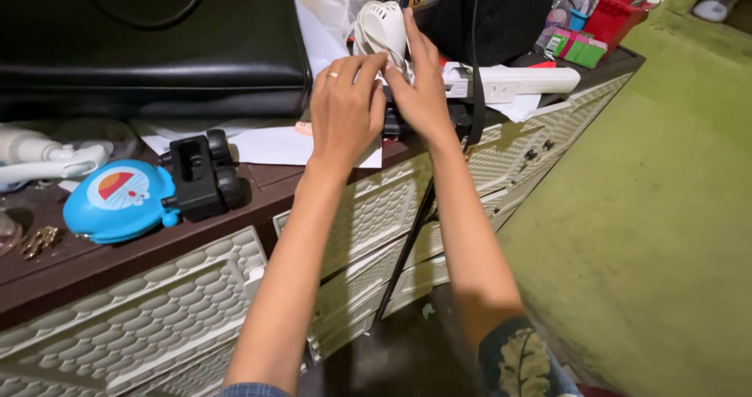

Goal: The person is organizing baby items, including diapers and a baby carrier, and putting them into a cabinet.

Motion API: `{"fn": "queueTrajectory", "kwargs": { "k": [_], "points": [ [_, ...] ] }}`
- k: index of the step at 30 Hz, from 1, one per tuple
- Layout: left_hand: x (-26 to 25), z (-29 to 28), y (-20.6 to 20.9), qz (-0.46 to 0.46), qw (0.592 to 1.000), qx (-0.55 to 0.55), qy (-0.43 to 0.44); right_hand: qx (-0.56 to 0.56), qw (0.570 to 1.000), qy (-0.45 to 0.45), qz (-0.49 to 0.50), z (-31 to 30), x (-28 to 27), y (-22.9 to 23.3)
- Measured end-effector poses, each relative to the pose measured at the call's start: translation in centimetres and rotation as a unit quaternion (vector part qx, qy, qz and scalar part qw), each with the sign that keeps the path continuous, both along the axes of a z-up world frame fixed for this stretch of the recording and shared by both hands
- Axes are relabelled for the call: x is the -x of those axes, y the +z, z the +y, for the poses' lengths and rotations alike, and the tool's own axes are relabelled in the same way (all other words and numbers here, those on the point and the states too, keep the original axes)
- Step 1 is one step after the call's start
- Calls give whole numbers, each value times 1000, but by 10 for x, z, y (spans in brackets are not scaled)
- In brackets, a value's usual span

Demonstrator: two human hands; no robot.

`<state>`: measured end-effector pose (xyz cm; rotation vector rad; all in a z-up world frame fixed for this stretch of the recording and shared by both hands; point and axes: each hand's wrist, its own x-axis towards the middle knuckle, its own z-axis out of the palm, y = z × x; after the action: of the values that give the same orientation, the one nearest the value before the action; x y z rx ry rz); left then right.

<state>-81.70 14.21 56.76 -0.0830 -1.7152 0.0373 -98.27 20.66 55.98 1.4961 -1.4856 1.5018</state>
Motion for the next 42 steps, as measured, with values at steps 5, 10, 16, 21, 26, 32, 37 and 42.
{"fn": "queueTrajectory", "kwargs": {
  "k": [5,10,16,21,26,32,37,42],
  "points": [
    [-57,41,-4,28,998,15,-57,73,995,-53,30,41,-78,-21],
    [-175,71,-62,64,996,-31,-47,177,982,-54,-45,56,-219,-85],
    [-329,67,-176,113,970,-173,129,153,969,155,-117,30,-377,-191],
    [-454,66,-238,148,904,-342,209,19,951,298,-83,12,-492,-219],
    [-573,74,-251,172,871,-405,218,-30,920,354,-167,-13,-599,-234],
    [-688,54,-274,183,826,-501,184,-88,896,378,-215,-49,-688,-250],
    [-744,-5,-307,165,799,-576,47,-163,879,350,-280,-86,-708,-245],
    [-768,-68,-282,190,736,-646,-63,-89,870,378,-304,-162,-691,-217]
  ]
}}
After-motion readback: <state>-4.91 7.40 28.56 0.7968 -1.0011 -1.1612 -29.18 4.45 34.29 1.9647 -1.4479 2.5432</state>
